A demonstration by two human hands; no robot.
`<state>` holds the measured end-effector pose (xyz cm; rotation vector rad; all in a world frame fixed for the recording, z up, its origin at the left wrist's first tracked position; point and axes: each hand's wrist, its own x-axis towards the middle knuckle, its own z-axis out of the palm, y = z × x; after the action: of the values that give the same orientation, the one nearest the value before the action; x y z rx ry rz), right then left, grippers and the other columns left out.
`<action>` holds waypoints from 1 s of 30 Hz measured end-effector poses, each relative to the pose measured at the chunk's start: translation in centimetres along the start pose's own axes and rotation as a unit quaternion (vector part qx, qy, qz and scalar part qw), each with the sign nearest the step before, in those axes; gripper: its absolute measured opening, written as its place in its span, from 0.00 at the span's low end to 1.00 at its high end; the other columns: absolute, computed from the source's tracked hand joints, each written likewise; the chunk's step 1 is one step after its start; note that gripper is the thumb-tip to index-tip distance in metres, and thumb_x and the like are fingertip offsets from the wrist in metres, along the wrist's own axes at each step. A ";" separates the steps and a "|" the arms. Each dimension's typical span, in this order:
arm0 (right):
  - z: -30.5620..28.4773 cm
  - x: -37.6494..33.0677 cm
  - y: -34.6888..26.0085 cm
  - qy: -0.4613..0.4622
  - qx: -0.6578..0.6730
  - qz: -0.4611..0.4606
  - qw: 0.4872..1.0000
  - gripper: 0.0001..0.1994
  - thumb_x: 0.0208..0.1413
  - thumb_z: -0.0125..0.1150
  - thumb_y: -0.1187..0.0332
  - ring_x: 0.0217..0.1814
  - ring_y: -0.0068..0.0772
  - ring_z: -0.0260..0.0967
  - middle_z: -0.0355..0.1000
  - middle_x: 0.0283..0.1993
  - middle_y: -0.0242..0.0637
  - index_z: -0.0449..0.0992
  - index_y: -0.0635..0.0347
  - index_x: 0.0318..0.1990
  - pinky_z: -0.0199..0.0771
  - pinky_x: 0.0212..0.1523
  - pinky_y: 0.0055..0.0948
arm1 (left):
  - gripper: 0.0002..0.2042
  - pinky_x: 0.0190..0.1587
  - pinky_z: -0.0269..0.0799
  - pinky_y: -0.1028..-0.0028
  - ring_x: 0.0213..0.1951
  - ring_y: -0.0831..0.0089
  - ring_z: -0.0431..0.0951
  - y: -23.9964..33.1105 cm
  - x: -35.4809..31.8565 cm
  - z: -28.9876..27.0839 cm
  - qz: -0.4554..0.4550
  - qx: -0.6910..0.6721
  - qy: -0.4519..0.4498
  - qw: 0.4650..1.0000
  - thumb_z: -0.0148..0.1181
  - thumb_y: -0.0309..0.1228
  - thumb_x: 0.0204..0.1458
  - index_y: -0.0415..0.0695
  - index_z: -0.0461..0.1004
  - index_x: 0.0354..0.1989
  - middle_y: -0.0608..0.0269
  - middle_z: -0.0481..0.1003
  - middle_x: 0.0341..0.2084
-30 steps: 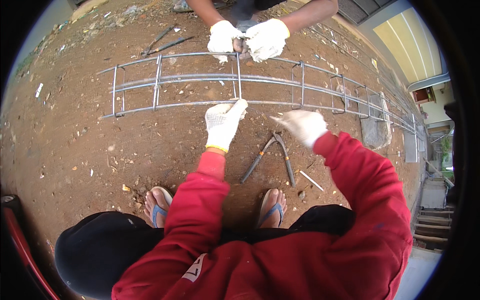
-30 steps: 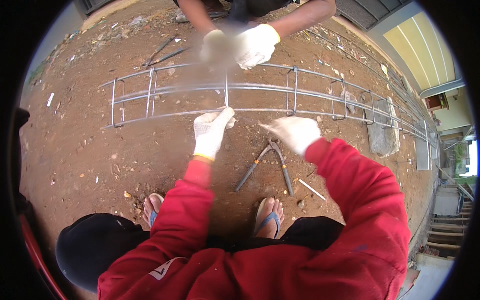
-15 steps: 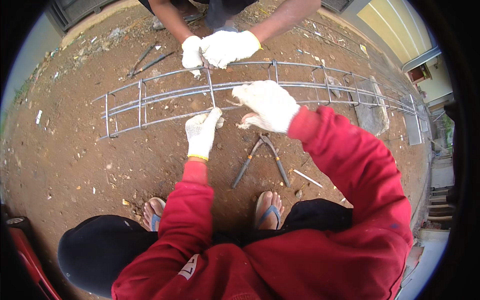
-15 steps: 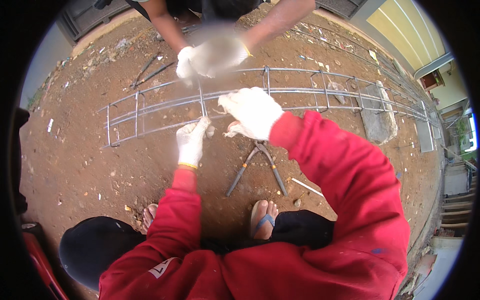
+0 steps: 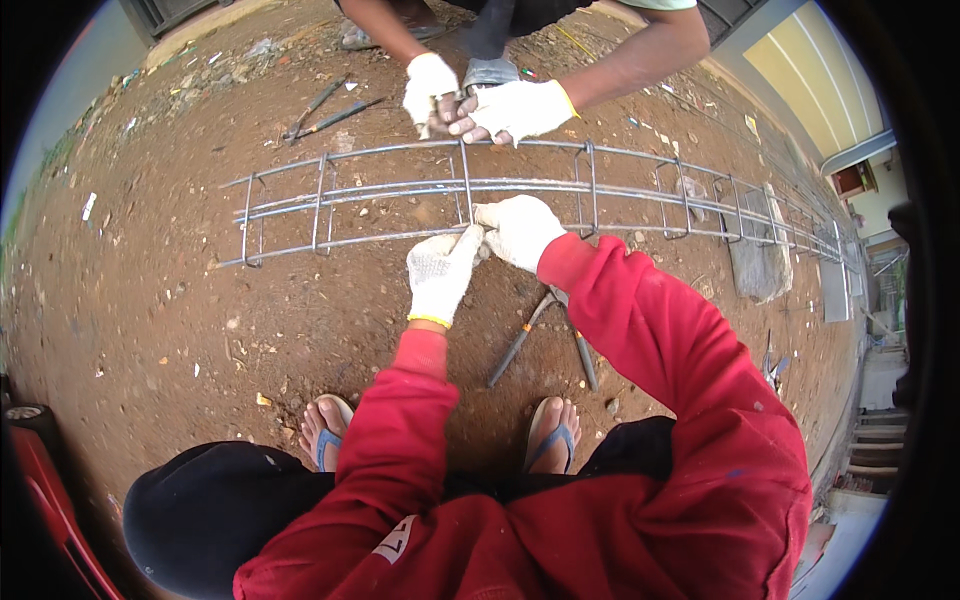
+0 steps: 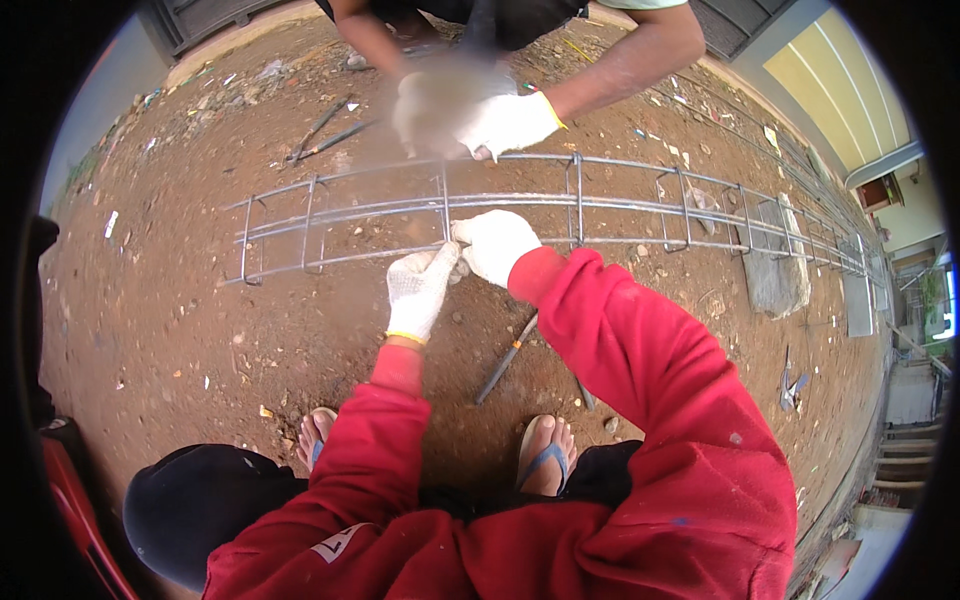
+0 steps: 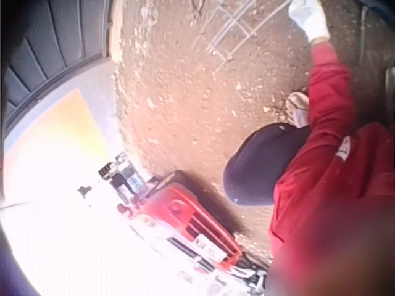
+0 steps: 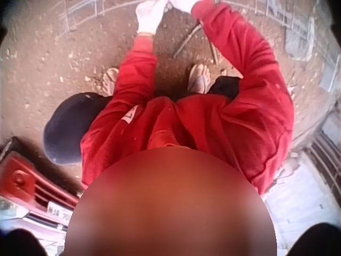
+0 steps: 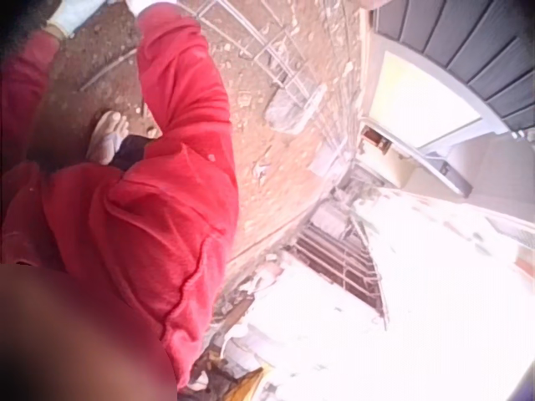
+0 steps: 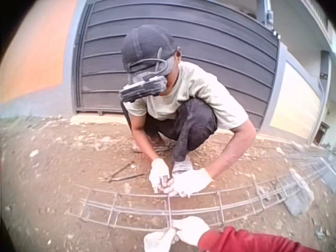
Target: The person assembles a metal grid by tying intersecting rods with wire using pliers. They repeatedly wrap wire around junctions and twist it to secure the connections while working on the ground.
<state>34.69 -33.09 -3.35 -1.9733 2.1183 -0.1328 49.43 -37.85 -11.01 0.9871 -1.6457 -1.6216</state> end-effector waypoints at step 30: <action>-0.5 1.2 2.2 -0.058 0.588 0.193 0.783 0.07 0.52 0.68 0.74 0.31 0.18 0.72 0.77 0.32 0.32 0.81 0.68 0.38 0.71 0.32 0.20 | 0.14 0.28 0.69 0.63 0.21 0.57 0.76 0.6 -1.8 -0.1 0.151 0.161 0.073 0.973 0.64 0.38 0.53 0.40 0.81 0.22 0.51 0.75 0.17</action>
<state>32.34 -34.17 -3.52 -0.7613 1.5790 -0.9487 50.38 -36.43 -10.26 0.9295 -1.8863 -1.0792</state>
